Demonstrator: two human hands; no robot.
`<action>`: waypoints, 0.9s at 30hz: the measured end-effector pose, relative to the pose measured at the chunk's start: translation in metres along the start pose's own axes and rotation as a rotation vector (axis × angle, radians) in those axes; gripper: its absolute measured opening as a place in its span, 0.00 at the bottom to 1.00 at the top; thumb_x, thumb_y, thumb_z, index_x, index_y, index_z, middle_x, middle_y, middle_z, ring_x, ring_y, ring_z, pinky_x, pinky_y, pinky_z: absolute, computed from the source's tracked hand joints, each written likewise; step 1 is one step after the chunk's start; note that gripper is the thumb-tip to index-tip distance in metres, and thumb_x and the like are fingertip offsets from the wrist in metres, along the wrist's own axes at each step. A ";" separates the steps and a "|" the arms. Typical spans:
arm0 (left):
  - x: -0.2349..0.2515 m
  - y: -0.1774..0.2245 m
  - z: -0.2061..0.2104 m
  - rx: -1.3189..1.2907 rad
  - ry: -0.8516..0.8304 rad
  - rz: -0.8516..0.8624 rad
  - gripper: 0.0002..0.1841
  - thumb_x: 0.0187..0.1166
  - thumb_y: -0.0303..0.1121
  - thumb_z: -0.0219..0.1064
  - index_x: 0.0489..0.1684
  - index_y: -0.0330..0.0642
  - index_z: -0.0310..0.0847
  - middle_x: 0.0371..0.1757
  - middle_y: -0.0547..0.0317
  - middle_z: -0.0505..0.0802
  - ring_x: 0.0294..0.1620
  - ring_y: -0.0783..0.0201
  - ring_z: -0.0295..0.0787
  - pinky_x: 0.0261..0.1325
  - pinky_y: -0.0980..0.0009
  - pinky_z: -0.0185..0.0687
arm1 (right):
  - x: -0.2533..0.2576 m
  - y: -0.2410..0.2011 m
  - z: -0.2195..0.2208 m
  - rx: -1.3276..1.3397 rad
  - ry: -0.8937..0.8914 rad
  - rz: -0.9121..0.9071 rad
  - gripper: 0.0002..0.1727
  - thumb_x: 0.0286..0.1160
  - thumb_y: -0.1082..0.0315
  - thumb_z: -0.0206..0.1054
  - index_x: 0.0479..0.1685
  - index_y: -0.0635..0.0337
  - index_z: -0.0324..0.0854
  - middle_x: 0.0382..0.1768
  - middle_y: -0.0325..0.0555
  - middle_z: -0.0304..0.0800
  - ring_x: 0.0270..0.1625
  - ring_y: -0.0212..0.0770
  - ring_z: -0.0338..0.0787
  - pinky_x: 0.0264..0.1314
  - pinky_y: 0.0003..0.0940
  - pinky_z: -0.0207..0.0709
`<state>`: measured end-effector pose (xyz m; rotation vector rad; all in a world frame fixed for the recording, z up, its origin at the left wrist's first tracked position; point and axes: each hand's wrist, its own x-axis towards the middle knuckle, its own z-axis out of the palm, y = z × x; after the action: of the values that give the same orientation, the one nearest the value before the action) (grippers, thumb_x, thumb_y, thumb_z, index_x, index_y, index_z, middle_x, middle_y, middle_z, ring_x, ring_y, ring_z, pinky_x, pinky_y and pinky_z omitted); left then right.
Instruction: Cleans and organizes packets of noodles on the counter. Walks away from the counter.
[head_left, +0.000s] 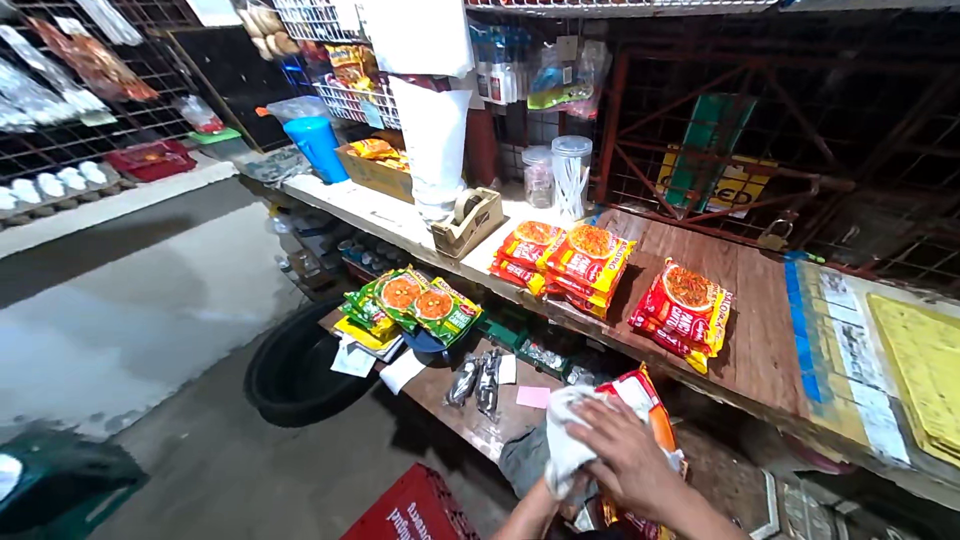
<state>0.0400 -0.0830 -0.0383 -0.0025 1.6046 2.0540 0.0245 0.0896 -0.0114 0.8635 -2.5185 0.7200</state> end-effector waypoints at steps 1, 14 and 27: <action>-0.009 0.003 -0.004 0.128 0.007 -0.019 0.09 0.85 0.20 0.55 0.53 0.28 0.78 0.41 0.62 0.88 0.44 0.79 0.83 0.55 0.80 0.79 | -0.001 -0.002 0.006 0.004 -0.047 -0.069 0.21 0.75 0.56 0.64 0.64 0.46 0.89 0.70 0.45 0.89 0.76 0.52 0.84 0.76 0.63 0.73; 0.030 -0.002 0.009 -0.121 -0.059 0.229 0.23 0.67 0.14 0.68 0.62 0.31 0.73 0.47 0.59 0.97 0.49 0.66 0.95 0.60 0.64 0.91 | -0.022 0.078 -0.058 0.605 0.314 0.926 0.31 0.79 0.58 0.61 0.74 0.74 0.71 0.59 0.53 0.87 0.59 0.31 0.88 0.66 0.31 0.81; 0.062 0.009 -0.027 0.325 0.144 0.527 0.30 0.84 0.45 0.56 0.71 0.22 0.75 0.70 0.41 0.85 0.72 0.62 0.81 0.75 0.65 0.76 | -0.089 0.029 -0.010 0.886 0.142 0.964 0.39 0.38 0.68 0.87 0.60 0.70 0.78 0.45 0.44 0.95 0.48 0.30 0.94 0.57 0.29 0.89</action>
<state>-0.0249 -0.0839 -0.0574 0.4405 2.1955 2.1677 0.0733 0.1551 -0.0580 -0.3106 -2.3353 2.1721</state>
